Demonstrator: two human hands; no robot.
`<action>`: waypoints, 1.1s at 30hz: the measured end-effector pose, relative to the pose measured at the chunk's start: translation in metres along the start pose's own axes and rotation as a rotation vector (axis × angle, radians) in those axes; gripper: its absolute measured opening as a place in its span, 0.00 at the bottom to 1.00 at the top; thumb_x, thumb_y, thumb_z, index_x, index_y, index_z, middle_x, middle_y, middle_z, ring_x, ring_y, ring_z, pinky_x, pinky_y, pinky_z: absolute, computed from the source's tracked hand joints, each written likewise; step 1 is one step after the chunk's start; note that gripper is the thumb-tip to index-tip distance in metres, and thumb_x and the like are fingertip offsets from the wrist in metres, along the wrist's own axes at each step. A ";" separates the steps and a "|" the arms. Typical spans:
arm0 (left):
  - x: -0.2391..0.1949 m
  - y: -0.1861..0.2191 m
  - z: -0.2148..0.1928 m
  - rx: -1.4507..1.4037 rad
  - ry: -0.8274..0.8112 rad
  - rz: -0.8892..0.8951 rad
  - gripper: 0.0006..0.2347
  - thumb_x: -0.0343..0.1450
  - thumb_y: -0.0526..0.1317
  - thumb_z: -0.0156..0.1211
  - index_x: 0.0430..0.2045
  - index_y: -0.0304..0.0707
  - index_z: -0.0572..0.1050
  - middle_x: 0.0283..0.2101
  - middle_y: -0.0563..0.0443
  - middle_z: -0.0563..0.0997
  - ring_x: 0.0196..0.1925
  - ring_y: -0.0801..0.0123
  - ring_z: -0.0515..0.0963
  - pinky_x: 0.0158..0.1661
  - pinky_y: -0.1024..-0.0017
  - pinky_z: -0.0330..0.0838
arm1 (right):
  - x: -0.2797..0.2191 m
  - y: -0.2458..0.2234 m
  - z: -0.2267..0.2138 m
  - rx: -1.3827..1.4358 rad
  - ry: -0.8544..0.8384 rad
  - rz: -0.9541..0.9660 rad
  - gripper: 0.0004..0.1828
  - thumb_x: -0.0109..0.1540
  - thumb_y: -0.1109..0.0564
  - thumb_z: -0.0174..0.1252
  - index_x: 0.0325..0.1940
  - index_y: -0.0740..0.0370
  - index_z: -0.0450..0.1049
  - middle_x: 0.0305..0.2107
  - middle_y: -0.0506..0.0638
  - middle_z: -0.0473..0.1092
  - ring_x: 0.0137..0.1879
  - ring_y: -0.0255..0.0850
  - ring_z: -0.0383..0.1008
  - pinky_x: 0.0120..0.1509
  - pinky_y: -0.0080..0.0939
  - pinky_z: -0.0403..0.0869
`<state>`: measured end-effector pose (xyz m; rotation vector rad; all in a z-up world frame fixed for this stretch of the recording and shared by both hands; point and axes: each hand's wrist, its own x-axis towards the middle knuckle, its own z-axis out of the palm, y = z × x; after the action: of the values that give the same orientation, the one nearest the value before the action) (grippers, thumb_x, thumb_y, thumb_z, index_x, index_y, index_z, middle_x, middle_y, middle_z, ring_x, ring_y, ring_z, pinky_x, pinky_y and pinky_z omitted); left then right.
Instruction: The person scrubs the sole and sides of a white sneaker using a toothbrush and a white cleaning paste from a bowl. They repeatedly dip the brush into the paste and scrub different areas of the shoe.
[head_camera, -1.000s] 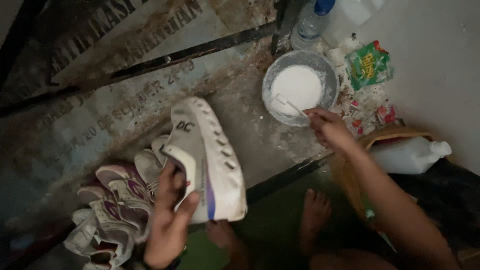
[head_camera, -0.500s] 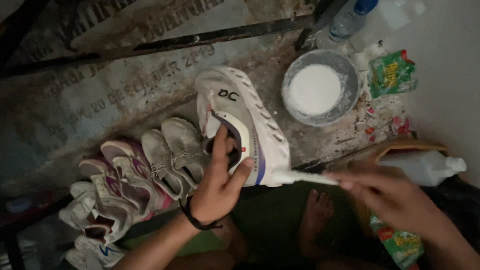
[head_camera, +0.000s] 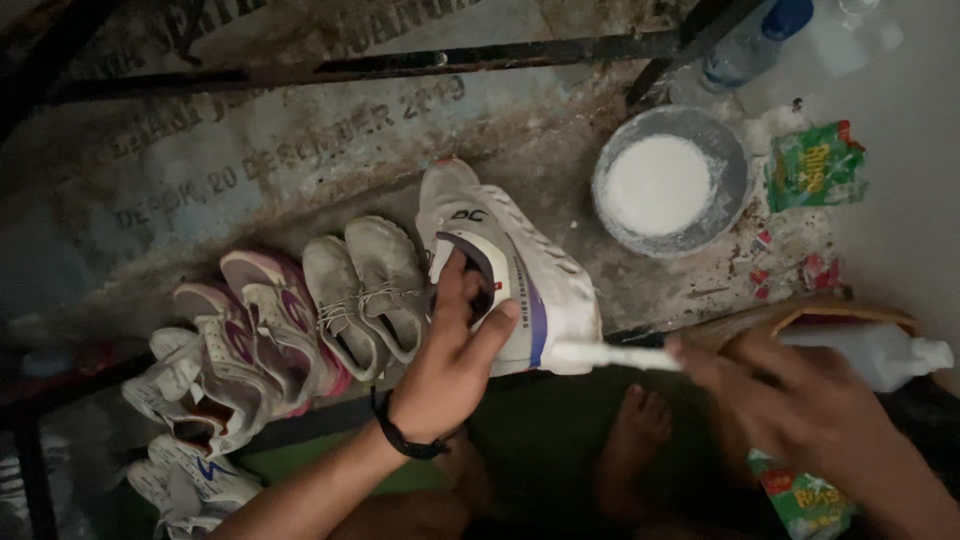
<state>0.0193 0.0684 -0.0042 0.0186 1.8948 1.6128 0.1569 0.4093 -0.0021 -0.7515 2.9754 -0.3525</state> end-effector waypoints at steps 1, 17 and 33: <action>0.000 0.002 0.000 -0.001 0.001 0.000 0.39 0.78 0.50 0.52 0.80 0.31 0.38 0.65 0.47 0.68 0.69 0.67 0.66 0.69 0.67 0.57 | -0.001 0.000 0.001 -0.001 0.000 -0.001 0.35 0.66 0.66 0.55 0.77 0.47 0.66 0.37 0.40 0.69 0.34 0.35 0.69 0.19 0.48 0.64; 0.001 0.006 -0.003 -0.001 0.071 -0.032 0.40 0.76 0.52 0.53 0.79 0.33 0.41 0.72 0.45 0.64 0.74 0.64 0.62 0.72 0.65 0.53 | -0.020 0.011 0.008 -0.165 -0.035 -0.108 0.43 0.64 0.68 0.56 0.79 0.35 0.63 0.32 0.43 0.61 0.24 0.39 0.65 0.27 0.51 0.75; -0.007 0.034 -0.005 -0.075 0.041 0.076 0.33 0.77 0.49 0.55 0.76 0.31 0.53 0.66 0.50 0.71 0.68 0.72 0.66 0.70 0.72 0.56 | 0.001 0.007 0.028 0.643 0.316 0.113 0.16 0.70 0.59 0.53 0.62 0.54 0.77 0.30 0.53 0.70 0.27 0.44 0.66 0.35 0.43 0.64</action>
<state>0.0096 0.0693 0.0293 0.0265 1.8833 1.7466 0.1564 0.4090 -0.0308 -0.4790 2.8463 -1.4383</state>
